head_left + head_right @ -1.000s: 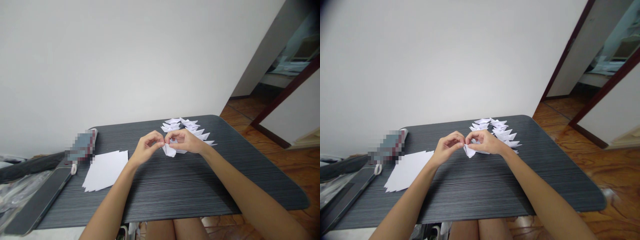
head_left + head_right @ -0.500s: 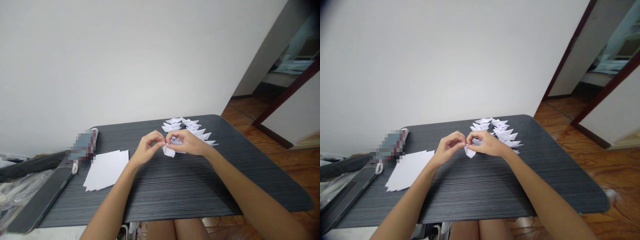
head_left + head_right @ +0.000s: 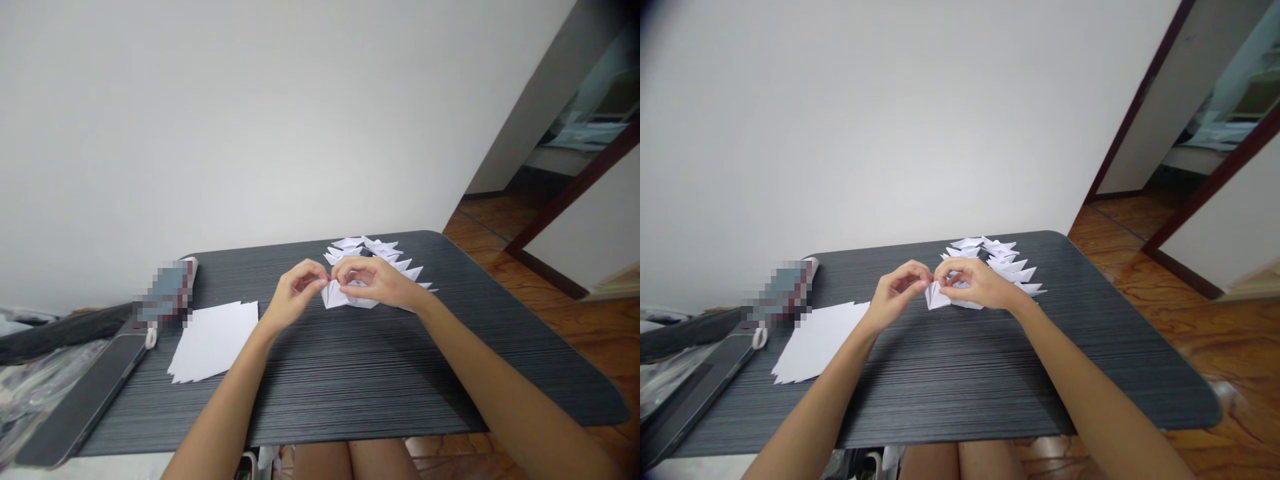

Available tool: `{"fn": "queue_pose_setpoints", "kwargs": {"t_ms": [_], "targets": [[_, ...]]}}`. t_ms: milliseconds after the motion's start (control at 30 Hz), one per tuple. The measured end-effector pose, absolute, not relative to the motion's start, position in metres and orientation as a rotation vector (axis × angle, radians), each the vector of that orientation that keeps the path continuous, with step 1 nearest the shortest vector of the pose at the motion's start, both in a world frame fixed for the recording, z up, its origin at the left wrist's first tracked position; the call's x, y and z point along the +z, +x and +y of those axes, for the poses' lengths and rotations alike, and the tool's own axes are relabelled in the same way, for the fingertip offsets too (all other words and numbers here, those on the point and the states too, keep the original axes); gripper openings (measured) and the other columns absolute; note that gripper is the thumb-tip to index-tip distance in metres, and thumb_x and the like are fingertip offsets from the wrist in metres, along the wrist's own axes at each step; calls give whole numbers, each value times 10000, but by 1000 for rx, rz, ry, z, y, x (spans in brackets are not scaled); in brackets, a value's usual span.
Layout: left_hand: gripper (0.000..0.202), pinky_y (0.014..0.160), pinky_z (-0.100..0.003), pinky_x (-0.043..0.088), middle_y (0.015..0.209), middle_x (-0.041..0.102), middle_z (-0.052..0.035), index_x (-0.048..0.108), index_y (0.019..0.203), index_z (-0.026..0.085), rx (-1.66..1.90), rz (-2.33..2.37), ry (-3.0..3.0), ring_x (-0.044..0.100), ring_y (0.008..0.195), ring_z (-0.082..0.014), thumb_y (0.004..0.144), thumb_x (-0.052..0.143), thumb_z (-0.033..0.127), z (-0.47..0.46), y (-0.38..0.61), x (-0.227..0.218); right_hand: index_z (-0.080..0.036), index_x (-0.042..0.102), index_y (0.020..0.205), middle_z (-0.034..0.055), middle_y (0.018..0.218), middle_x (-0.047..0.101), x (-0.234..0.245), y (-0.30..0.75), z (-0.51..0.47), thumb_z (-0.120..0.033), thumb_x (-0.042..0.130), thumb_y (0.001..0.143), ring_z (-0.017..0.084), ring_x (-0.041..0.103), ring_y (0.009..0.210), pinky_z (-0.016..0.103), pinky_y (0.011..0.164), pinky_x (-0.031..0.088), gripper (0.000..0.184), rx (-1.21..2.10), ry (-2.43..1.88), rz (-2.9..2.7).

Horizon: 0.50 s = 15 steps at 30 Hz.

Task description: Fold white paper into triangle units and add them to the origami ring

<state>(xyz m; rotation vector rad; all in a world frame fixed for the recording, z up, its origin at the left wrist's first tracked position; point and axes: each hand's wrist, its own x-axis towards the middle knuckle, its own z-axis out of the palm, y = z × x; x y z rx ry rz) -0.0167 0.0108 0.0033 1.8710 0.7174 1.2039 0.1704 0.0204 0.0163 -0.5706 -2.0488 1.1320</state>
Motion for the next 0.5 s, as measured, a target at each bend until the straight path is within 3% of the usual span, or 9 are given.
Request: {"fn": "queue_pose_setpoints", "kwargs": {"t_ms": [267,500], "targets": [[78,734,-281,440,801,554,-42,547,758,145,1464,809,1772,565,806,-151,793,504,201,5,-10,0,-174,516,711,53,892,541,20,167,19,-147,516,740,147,525,849,291,753,451,40,768,-617,-2056],[70,695,-277,455,817,562,-48,541,757,165,1611,960,1871,559,796,-157,795,492,199,1,-9,-3,-184,529,909,49,866,581,22,161,12,-137,470,767,159,541,826,304,778,428,161,489,-688,-2116]]}}
